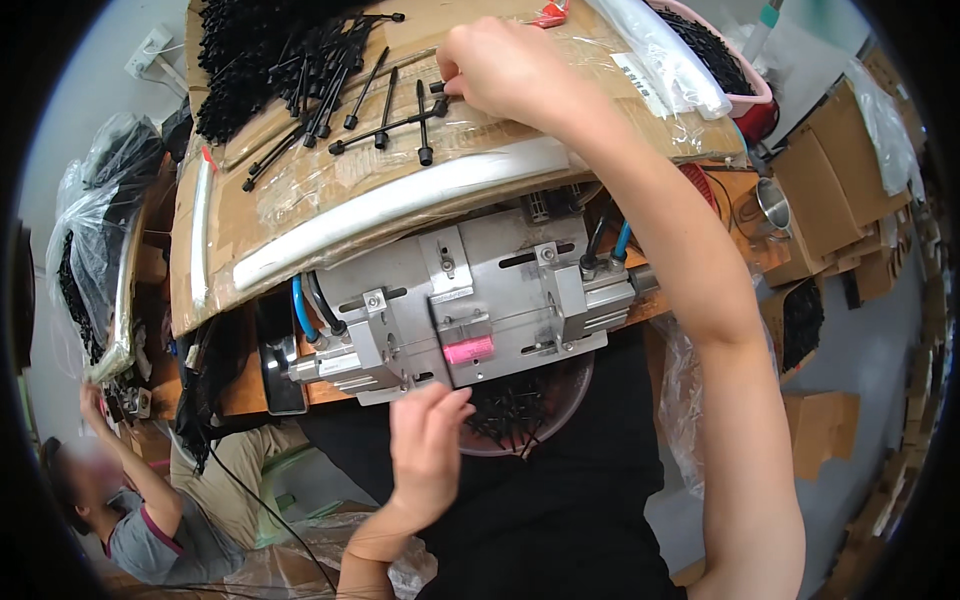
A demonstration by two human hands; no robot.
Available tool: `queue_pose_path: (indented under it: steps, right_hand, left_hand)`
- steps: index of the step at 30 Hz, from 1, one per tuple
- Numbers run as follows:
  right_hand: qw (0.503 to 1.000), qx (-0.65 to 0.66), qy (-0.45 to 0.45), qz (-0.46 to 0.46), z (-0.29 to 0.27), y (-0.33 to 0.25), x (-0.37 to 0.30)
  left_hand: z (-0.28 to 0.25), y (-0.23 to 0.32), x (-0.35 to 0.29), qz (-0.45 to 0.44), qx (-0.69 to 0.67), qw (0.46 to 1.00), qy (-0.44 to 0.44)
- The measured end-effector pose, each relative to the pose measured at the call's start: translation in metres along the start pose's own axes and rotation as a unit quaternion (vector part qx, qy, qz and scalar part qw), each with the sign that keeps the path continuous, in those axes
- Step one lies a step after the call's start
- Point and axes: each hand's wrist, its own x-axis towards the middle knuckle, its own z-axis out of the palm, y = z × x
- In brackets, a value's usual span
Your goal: The person repeatedly picks up black cable ties from a cardboard box and inserts them into a metal jig on the table. They use a pink tool to secure or adjust the ties within the jig, then remove the ties and place them into a pink bowl below. The process is repeated continuously throughout the clip.
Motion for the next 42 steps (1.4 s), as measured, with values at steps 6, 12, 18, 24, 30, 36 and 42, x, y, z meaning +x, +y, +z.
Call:
queue_pose_path:
  steps: [6, 12, 18, 24, 30, 36, 42]
  right_hand:
    - [0.920, 0.331, -0.076, 0.194, -0.052, -0.008, -0.010]
    - [0.829, 0.512, 0.152, 0.164, -0.065, -0.023, -0.091]
    - [0.889, 0.439, 0.131, 0.018, -0.007, -0.088, -0.208]
    - [0.939, 0.334, 0.083, 0.020, 0.036, -0.147, -0.247]
    - [0.947, 0.316, 0.062, 0.021, 0.047, -0.148, -0.243]
    - [0.978, 0.183, 0.096, -0.023, -0.012, -0.094, -0.198]
    - [0.996, -0.005, 0.020, 0.090, -0.031, 0.026, -0.080]
  left_hand:
    - [0.022, 0.010, 0.002, -0.036, 0.083, 0.990, -0.108]
    - [0.017, 0.010, 0.008, -0.018, 0.088, 0.987, -0.131]
    - [-0.018, -0.001, 0.045, -0.028, 0.044, 0.991, -0.119]
    - [-0.047, -0.097, 0.195, 0.065, 0.087, 0.993, 0.038]
    - [-0.060, -0.100, 0.198, 0.005, -0.030, 0.998, -0.048]
    - [-0.049, -0.030, 0.083, -0.008, 0.071, 0.997, 0.014]
    - [0.001, 0.016, 0.005, -0.023, 0.086, 0.990, -0.109]
